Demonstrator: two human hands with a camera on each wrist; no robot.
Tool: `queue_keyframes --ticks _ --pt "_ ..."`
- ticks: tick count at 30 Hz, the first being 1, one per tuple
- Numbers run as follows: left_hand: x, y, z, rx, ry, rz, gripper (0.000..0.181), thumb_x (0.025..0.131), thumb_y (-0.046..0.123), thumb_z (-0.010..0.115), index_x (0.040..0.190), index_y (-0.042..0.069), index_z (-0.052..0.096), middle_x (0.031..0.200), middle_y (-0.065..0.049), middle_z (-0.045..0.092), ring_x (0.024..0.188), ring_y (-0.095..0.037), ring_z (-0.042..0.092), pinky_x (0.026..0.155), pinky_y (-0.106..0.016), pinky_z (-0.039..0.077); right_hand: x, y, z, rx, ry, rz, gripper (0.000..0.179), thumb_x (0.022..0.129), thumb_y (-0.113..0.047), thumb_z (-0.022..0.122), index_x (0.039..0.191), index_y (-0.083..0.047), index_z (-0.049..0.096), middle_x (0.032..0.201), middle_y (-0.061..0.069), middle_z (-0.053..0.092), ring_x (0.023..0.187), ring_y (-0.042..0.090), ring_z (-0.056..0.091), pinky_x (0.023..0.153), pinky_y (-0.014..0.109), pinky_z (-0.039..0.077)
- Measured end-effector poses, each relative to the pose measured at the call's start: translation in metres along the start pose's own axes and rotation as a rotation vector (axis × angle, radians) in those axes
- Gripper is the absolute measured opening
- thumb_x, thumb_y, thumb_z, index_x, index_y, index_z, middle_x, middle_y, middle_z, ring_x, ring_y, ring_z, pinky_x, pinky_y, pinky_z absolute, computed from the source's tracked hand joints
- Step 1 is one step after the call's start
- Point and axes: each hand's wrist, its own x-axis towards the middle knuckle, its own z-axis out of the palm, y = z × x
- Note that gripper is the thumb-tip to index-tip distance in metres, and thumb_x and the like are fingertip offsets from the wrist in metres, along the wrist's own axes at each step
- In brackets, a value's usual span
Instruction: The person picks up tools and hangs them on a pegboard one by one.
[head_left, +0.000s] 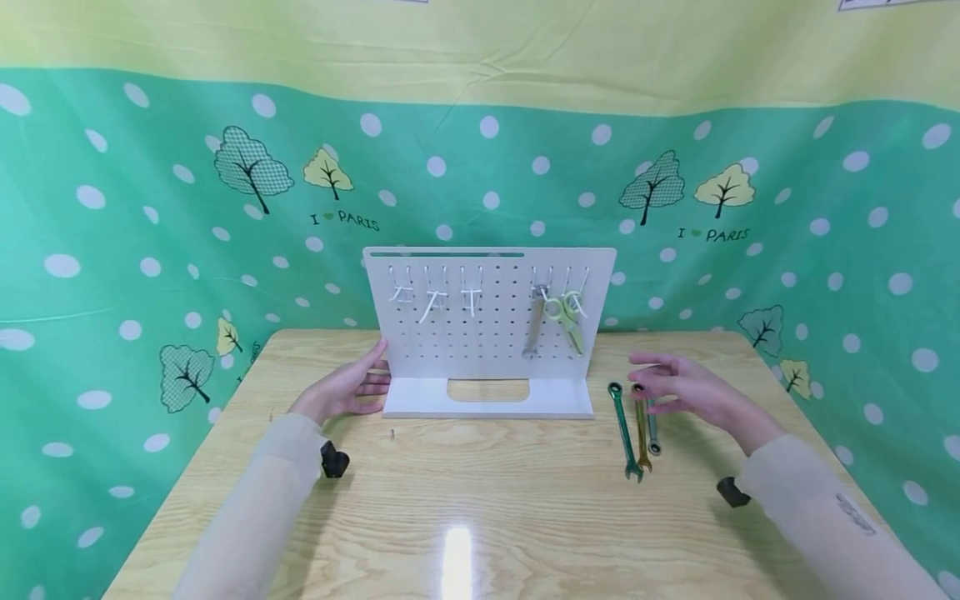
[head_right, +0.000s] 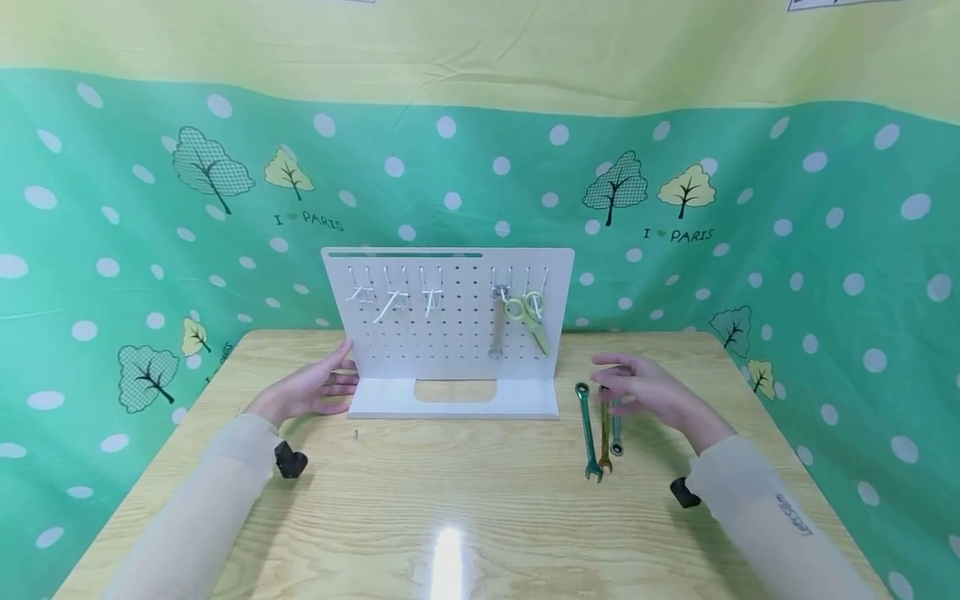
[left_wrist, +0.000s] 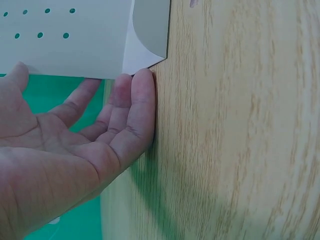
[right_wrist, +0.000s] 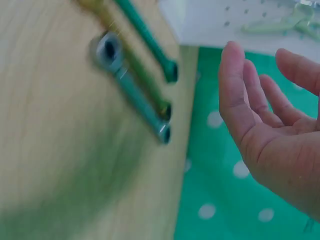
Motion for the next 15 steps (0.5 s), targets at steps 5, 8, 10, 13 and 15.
queue_keyframes --ticks 5,8,10,13,15 --pt "-0.001 0.001 0.000 -0.004 0.005 0.002 0.104 0.089 0.082 0.042 0.155 0.003 0.029 0.147 -0.023 0.039 0.127 -0.033 0.046 0.093 -0.042 0.055 -0.009 0.016 -0.013 0.029 0.052 0.058 0.069 0.105 -0.021 0.058 0.157 0.005 0.019 0.150 0.035 0.034 0.126 0.045 0.052 0.096 0.047 0.055" --pt "-0.001 0.001 0.000 -0.003 0.008 0.000 0.105 0.089 0.083 0.043 0.155 0.003 0.029 0.147 -0.023 0.039 0.128 -0.033 0.046 0.093 -0.042 0.055 -0.009 0.027 -0.018 0.054 0.070 0.074 0.070 0.104 -0.015 0.058 0.157 0.007 0.017 0.151 0.036 0.029 0.123 0.042 0.054 0.093 0.044 0.056" --pt "-0.002 0.001 0.000 -0.002 0.010 -0.002 0.105 0.089 0.083 0.043 0.155 0.003 0.029 0.147 -0.023 0.039 0.128 -0.033 0.046 0.092 -0.041 0.055 -0.007 0.035 -0.019 0.053 0.091 0.081 0.072 0.103 -0.014 0.060 0.156 0.007 0.017 0.152 0.036 0.025 0.121 0.040 0.056 0.092 0.044 0.057" --pt "-0.002 0.001 0.001 0.002 0.008 -0.001 0.103 0.090 0.082 0.042 0.155 0.002 0.029 0.147 -0.023 0.040 0.128 -0.033 0.046 0.092 -0.041 0.055 -0.005 0.044 -0.020 0.051 0.120 0.096 0.074 0.101 -0.012 0.063 0.157 0.006 0.018 0.155 0.035 0.020 0.117 0.037 0.058 0.090 0.043 0.058" --pt "-0.003 0.000 0.001 0.003 0.008 0.003 0.103 0.091 0.081 0.042 0.155 0.002 0.029 0.146 -0.023 0.040 0.127 -0.033 0.047 0.092 -0.042 0.055 -0.003 0.050 -0.020 0.045 0.125 0.102 0.075 0.101 -0.010 0.063 0.157 0.006 0.016 0.155 0.036 0.018 0.114 0.034 0.059 0.089 0.044 0.059"
